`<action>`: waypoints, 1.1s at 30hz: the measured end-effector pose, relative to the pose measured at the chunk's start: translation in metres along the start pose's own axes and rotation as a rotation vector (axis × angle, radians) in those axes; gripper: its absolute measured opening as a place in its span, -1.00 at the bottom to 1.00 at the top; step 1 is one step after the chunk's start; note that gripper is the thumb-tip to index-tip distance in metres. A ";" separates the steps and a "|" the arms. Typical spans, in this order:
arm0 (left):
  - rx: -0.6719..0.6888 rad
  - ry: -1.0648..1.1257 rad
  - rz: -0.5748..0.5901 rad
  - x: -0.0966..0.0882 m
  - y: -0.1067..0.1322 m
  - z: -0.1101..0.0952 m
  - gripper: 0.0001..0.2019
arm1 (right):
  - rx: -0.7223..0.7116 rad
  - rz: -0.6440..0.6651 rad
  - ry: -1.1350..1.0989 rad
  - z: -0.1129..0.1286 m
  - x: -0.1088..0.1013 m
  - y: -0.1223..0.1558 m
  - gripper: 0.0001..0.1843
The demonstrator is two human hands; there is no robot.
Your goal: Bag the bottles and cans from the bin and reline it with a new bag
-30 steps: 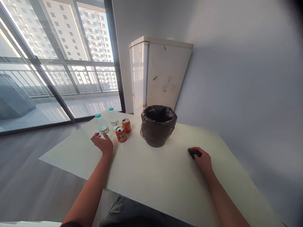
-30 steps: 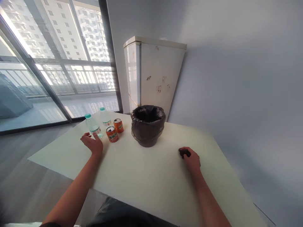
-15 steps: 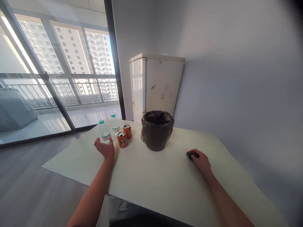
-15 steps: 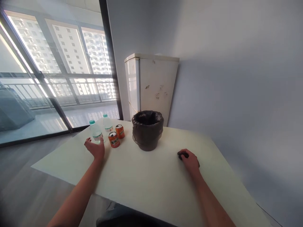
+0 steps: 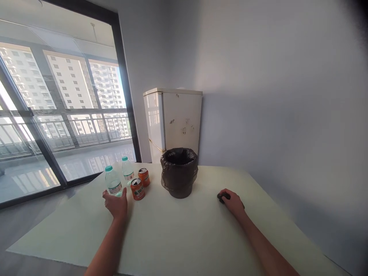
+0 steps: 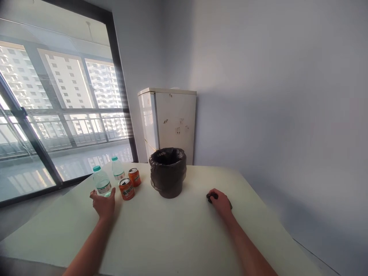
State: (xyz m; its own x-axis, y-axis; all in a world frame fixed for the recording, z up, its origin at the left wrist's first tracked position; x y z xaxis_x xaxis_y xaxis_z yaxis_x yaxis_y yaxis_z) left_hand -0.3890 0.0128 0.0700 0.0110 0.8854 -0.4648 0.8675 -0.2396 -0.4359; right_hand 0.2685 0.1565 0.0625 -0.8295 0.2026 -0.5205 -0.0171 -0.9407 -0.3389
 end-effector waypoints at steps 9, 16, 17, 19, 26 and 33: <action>-0.019 0.005 0.028 -0.002 0.001 -0.002 -0.03 | 0.098 0.047 -0.014 -0.013 0.007 -0.001 -0.76; -0.036 0.003 0.060 -0.005 0.005 -0.008 0.05 | 0.119 0.069 -0.051 -0.021 0.012 -0.005 -0.77; -0.040 0.012 0.056 -0.006 0.005 -0.008 0.06 | 0.118 0.072 -0.056 -0.022 0.012 -0.006 -0.78; -0.047 0.032 0.060 -0.006 0.005 -0.008 0.06 | 0.117 0.079 -0.065 -0.023 0.014 -0.006 -0.78; -0.028 0.045 0.063 -0.004 0.004 -0.007 0.09 | 0.106 0.067 -0.083 -0.023 0.015 -0.007 -0.76; -0.080 -0.046 0.147 -0.001 -0.011 -0.020 0.25 | 0.086 0.055 -0.086 -0.022 0.013 -0.009 -0.77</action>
State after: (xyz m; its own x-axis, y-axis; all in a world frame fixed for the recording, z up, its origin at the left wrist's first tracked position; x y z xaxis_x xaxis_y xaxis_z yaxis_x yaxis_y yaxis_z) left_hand -0.3889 0.0223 0.0910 0.1193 0.8236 -0.5545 0.8952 -0.3308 -0.2986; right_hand 0.2698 0.1739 0.0416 -0.8752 0.1294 -0.4662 -0.0149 -0.9703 -0.2415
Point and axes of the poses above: each hand's wrist, its own y-axis away from the middle knuckle, its own x-axis out of the palm, z = x × y, the point moved 9 cm from there along -y, towards the middle knuckle, and after that the axes turned 8 degrees about -y, right-handed, at the moved point
